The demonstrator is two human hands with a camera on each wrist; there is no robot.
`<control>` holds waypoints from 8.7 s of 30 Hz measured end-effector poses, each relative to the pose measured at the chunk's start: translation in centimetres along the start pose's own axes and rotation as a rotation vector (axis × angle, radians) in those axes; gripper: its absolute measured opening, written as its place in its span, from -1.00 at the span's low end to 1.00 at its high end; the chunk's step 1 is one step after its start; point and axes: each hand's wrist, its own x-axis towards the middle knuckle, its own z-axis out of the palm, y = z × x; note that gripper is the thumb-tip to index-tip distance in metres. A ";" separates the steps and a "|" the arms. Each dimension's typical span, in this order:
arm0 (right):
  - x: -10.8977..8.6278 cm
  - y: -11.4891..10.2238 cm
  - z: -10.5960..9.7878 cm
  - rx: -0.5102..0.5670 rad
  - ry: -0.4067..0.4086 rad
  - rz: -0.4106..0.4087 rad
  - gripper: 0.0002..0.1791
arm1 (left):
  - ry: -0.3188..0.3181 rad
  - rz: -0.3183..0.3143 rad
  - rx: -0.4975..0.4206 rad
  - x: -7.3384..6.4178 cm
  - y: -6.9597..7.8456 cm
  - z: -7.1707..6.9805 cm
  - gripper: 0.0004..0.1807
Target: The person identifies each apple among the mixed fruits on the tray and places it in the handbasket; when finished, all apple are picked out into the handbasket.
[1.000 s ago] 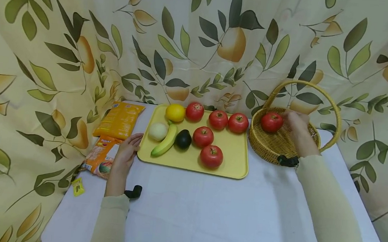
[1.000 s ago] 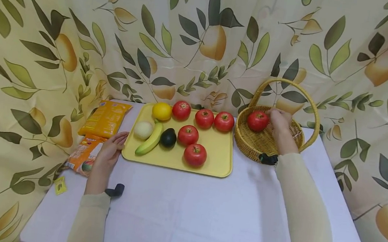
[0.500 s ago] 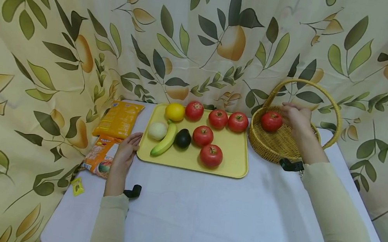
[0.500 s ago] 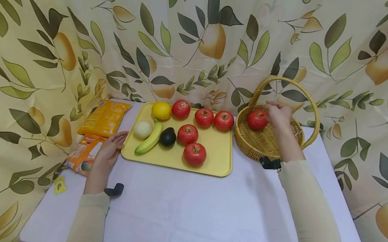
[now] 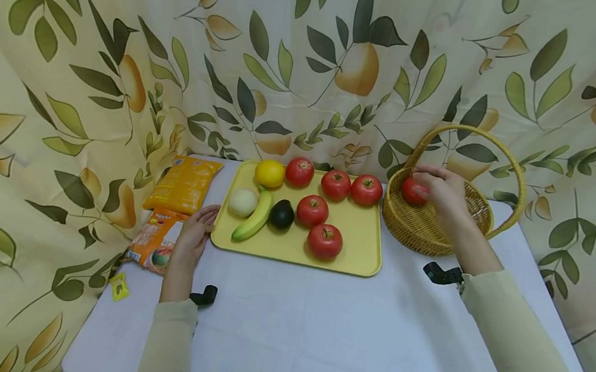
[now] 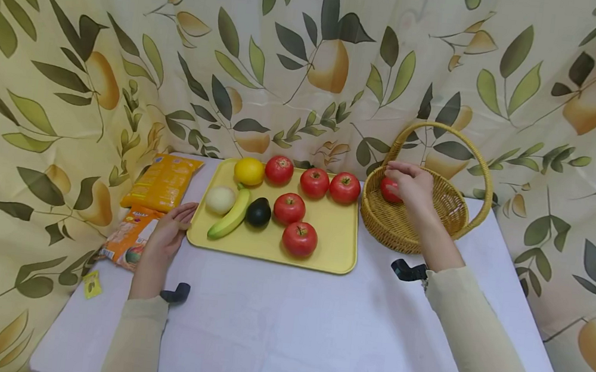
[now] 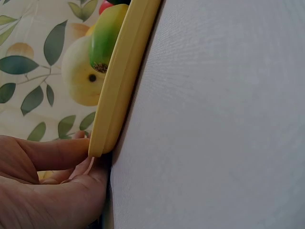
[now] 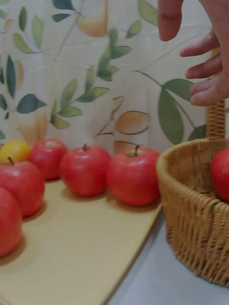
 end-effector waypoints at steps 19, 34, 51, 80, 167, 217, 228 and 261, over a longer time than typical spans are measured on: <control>-2.4 1.0 4.8 -0.018 -0.192 0.001 -0.45 | -0.004 0.002 0.020 -0.1 0.0 0.0 -0.27; -3.4 4.1 8.7 -0.033 -0.341 0.100 -0.48 | 0.001 0.010 0.019 -0.1 0.1 -0.1 -0.28; -4.2 8.3 12.0 -0.046 -0.513 0.210 -0.34 | -0.007 0.008 0.002 -0.1 0.2 -0.2 -0.28; -4.7 8.2 12.9 -0.038 -0.472 0.215 -0.42 | -0.015 0.013 0.013 0.0 0.0 -0.6 -0.28; 1.0 0.5 1.5 0.027 -0.291 0.175 -0.42 | -0.022 0.013 0.019 0.1 -0.3 -0.4 -0.29; 5.7 4.9 -1.3 0.024 -0.030 0.348 -0.08 | -0.059 0.024 0.014 -0.1 0.0 -1.0 -0.33; 6.5 5.8 -0.8 -0.010 0.081 0.338 -0.16 | -0.055 0.008 0.012 0.1 -0.1 -0.7 -0.32; 4.4 4.5 -1.0 -0.061 0.198 0.177 -0.76 | -0.056 0.011 0.023 0.3 0.0 -0.8 -0.34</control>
